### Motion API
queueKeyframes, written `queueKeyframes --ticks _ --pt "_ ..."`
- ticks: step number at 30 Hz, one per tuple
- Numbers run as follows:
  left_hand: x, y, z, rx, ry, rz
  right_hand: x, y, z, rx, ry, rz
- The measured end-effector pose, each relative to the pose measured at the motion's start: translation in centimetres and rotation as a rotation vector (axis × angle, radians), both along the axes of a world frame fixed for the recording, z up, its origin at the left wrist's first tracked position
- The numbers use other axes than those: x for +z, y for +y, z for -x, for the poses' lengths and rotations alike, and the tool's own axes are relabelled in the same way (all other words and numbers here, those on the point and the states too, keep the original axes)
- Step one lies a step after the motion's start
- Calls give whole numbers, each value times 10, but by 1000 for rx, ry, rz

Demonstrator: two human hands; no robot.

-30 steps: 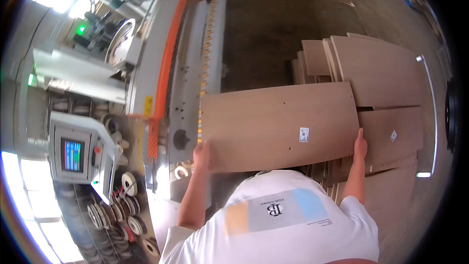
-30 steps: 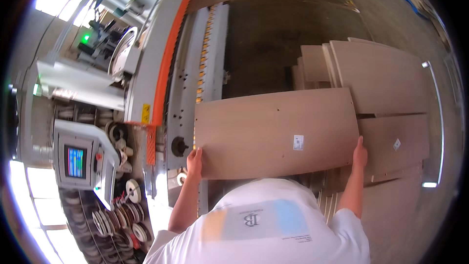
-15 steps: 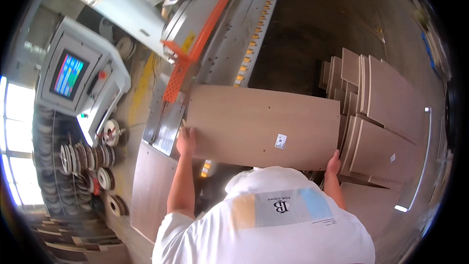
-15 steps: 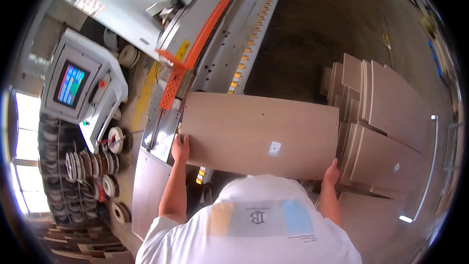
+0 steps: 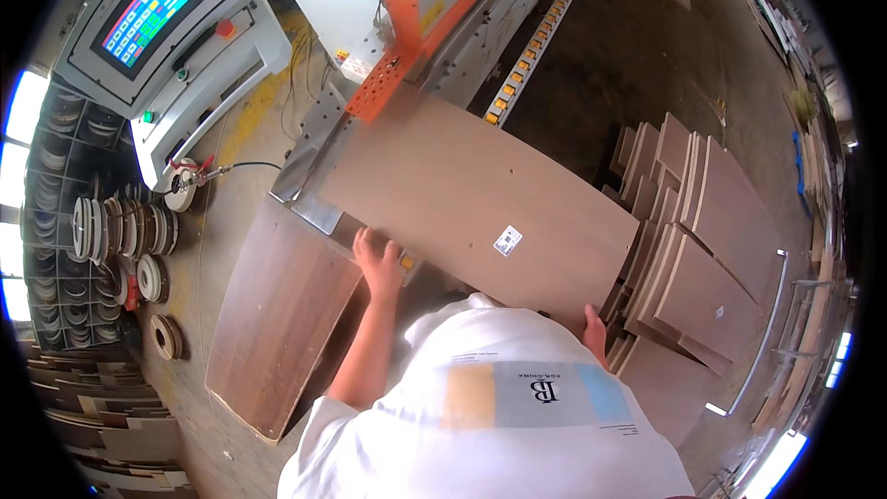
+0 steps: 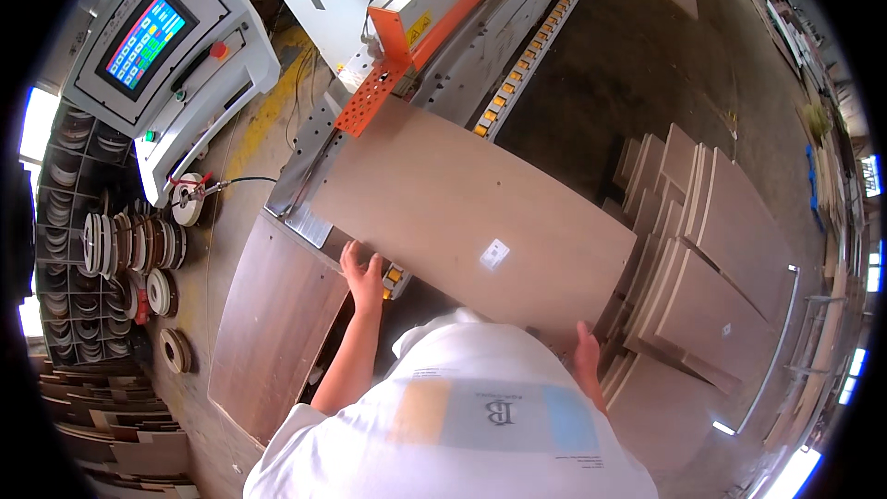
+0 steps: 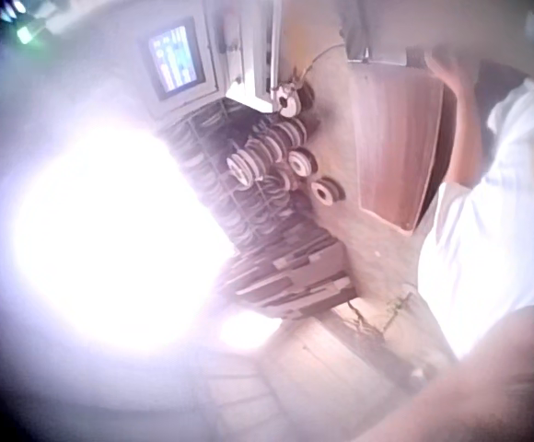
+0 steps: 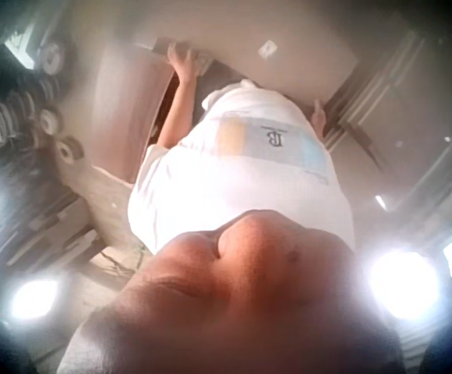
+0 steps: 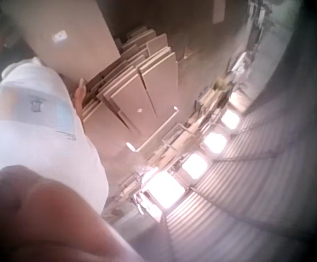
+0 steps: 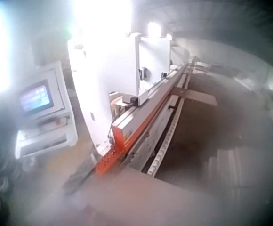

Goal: The person repeatedly picks up rectangular wooden panels from a stack on the floor and places them onto a conveyor belt feeding a processing machine. The person handles the panels by hand, moving them one by one from the pile to the machine's input area.

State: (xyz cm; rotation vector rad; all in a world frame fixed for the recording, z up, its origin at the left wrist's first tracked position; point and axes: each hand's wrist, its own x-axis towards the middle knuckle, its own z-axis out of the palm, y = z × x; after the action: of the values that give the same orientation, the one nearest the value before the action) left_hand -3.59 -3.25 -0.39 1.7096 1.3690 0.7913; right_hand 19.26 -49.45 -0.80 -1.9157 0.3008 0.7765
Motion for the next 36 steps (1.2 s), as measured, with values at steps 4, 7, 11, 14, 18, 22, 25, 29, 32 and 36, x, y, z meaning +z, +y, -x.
queueKeyframes --ticks 4,7,11,14,18,22,25,29,32,36 --pt "7 -15 -6 -71 -102 127 22 23 7 217 -159 207" --pt "-1 -21 -3 -118 -78 100 56 51 15 220 -94 206" --pt "-3 -23 -2 -150 -95 107 47 54 17 313 -133 266" --pt "9 -24 -1 -177 -131 185 37 57 16 255 -176 233" --pt "30 -15 -17 -181 -184 282 26 58 -5 306 -210 311" --pt "21 2 -41 -239 -150 195 12 61 -34 254 -262 296" --pt "28 12 -65 -273 -191 258 17 74 -60 189 -192 269" --pt "23 35 -86 -359 -153 272 45 98 -91 125 -102 269" --pt "-5 56 -93 -403 -87 139 16 96 -120 121 -191 211" --pt "-11 66 -79 -524 249 -11 19 106 -137 53 -181 55"
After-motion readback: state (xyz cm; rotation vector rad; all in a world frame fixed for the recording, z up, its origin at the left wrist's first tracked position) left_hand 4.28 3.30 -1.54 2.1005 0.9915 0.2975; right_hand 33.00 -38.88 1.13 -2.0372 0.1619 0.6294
